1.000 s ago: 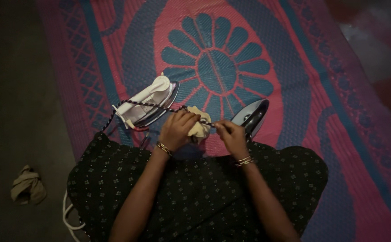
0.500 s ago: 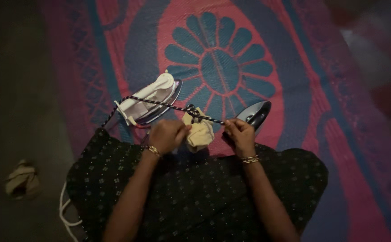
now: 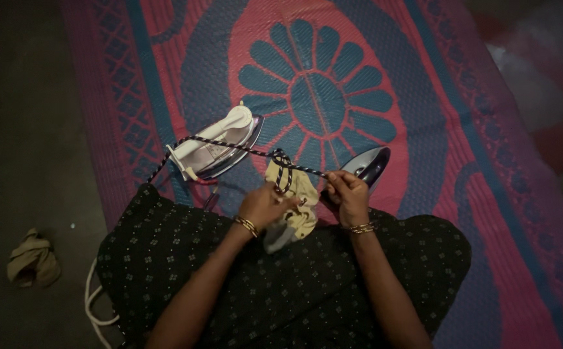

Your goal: The person cleans the soleplate of a clothes iron using a cloth, then wraps the power cord around the handle of the iron.

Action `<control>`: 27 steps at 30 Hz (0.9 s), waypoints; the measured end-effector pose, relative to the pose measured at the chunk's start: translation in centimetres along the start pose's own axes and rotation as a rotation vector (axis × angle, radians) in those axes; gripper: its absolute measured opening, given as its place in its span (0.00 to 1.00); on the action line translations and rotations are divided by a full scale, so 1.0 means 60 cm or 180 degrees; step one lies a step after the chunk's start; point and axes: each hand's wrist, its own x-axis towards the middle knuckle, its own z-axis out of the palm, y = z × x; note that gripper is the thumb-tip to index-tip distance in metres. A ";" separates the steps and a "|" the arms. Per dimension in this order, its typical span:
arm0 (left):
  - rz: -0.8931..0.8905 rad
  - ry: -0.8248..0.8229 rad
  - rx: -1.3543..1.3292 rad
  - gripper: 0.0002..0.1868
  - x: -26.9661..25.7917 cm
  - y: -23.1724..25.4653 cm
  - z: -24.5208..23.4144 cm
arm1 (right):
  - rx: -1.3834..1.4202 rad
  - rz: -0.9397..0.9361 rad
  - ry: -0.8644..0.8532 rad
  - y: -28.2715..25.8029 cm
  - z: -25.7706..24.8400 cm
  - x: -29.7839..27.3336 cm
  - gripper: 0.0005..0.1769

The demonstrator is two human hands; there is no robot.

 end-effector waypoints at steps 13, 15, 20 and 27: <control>0.0527 -0.0027 -0.4503 0.16 0.083 -0.089 0.020 | -0.0083 -0.0079 -0.0454 0.008 -0.014 0.009 0.08; 0.0625 -0.0017 -0.4286 0.18 0.090 -0.090 0.031 | -0.0018 -0.0009 -0.0455 0.012 -0.019 0.009 0.08; 0.1550 0.0888 -0.2351 0.14 0.072 -0.065 0.048 | -0.0298 -0.0012 -0.0731 0.017 -0.027 0.003 0.10; 0.1814 0.1661 -0.0231 0.15 -0.003 -0.027 0.019 | -0.1984 -0.1687 -0.0869 -0.046 0.081 -0.031 0.17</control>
